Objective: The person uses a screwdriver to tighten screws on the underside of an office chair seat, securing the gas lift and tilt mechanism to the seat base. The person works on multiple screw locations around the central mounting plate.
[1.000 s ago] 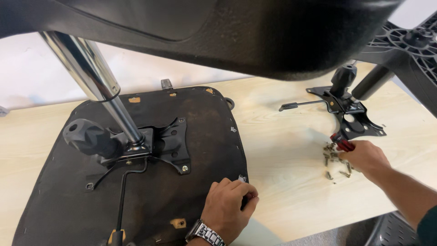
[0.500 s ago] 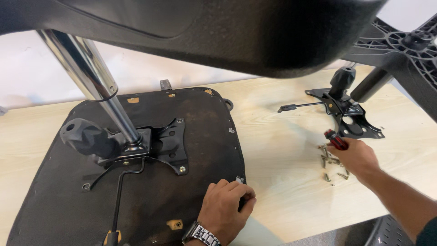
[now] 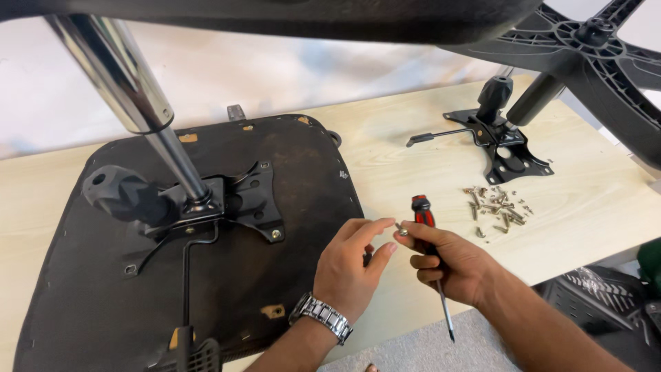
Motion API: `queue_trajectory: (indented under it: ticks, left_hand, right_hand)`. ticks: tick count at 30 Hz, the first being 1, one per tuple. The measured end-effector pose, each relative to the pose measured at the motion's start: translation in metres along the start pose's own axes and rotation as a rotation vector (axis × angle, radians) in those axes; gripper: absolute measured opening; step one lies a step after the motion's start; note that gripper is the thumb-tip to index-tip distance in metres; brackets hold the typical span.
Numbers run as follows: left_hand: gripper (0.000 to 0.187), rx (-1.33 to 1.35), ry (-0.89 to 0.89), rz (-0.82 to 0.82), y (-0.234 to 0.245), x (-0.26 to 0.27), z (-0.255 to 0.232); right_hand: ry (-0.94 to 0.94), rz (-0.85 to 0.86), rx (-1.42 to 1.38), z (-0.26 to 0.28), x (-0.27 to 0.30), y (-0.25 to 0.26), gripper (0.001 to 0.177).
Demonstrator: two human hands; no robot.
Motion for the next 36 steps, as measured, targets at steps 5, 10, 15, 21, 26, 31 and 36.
queue_trajectory:
  ticks: [5,10,15,21,26,31,36]
  left_hand:
    - [0.028,-0.06,-0.012,-0.027,0.009,0.007,0.002]
    - [0.023,-0.063,-0.061,-0.067,0.016,0.021,0.005]
    - [0.019,-0.066,-0.099,-0.113,0.022,0.03,0.005]
    - [0.021,-0.118,-0.008,-0.074,0.026,0.037,0.017]
    - [0.02,-0.159,0.032,-0.023,0.026,0.036,0.027]
    - [0.018,-0.089,-0.039,0.01,0.027,0.027,0.033]
    - [0.017,-0.027,0.036,0.037,0.026,0.03,0.044]
  right_hand:
    - [0.019,-0.015,0.019,-0.023,0.009,-0.017,0.019]
    - [0.052,-0.063,0.092,-0.033,0.02,-0.021,0.02]
    - [0.078,-0.057,0.087,-0.037,0.036,-0.033,0.023]
    - [0.12,-0.077,0.194,-0.04,0.045,-0.038,0.026]
    - [0.185,-0.126,0.35,-0.04,0.038,-0.036,0.03]
    - [0.192,-0.179,0.509,-0.033,0.025,-0.037,0.03]
    - [0.156,-0.201,0.589,-0.034,0.022,-0.036,0.032]
Point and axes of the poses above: each hand's wrist, its own x-axis away from the middle knuckle, its own y-axis out of the back of the hand, z = x × y, the point moved 9 cm from there along -x, towards the middle knuckle, and after that the axes turned 3 degrees about -y, right-handed, at the moved point
